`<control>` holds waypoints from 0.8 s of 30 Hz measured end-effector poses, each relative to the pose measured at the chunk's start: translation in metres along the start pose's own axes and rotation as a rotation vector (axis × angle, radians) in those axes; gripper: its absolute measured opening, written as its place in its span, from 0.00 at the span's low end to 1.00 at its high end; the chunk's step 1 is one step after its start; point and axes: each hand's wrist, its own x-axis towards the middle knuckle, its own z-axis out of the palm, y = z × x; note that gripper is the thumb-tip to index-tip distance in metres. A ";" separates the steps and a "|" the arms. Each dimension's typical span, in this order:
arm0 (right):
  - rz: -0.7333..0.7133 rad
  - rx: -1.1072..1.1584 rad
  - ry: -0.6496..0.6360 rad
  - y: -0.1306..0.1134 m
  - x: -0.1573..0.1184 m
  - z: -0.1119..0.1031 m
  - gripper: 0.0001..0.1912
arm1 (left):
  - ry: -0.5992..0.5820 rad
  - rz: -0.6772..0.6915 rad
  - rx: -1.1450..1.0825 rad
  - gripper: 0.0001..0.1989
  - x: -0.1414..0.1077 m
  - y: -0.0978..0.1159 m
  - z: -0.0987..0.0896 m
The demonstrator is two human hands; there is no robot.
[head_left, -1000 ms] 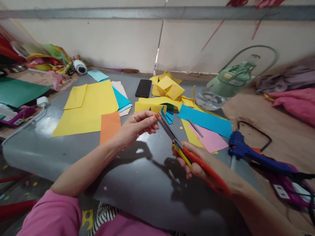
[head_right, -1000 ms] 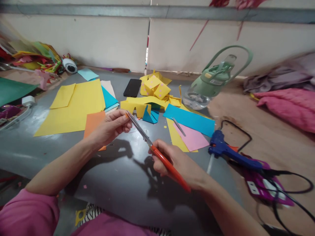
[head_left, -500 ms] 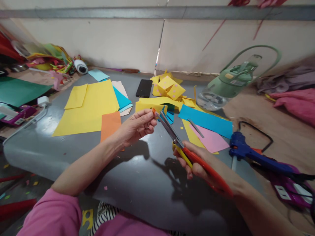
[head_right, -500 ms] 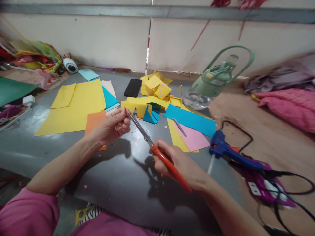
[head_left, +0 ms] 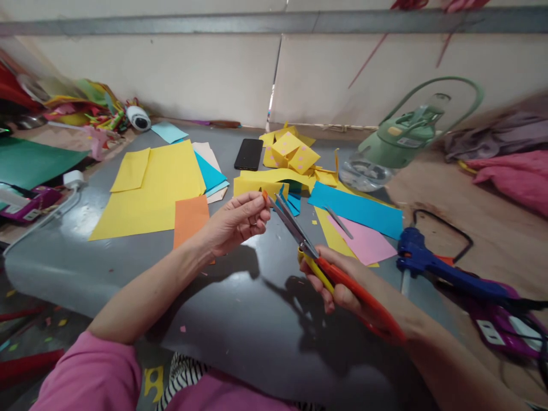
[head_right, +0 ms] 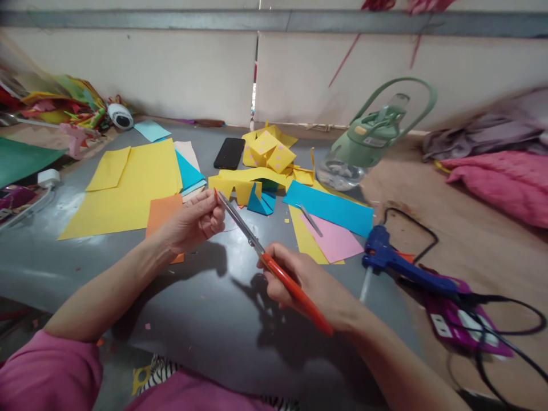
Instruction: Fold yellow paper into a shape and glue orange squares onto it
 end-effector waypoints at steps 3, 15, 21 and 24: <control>-0.008 0.007 0.000 0.002 0.000 0.000 0.38 | -0.014 0.001 -0.008 0.10 0.000 0.001 0.001; -0.018 -0.007 0.001 -0.005 0.000 0.002 0.38 | -0.019 0.045 0.051 0.08 0.001 -0.003 -0.002; -0.017 -0.001 0.011 -0.003 -0.001 0.003 0.37 | -0.031 0.062 0.113 0.10 0.001 -0.004 -0.004; 0.000 -0.015 -0.016 -0.002 0.000 0.002 0.35 | -0.036 0.080 0.132 0.11 0.000 -0.005 -0.004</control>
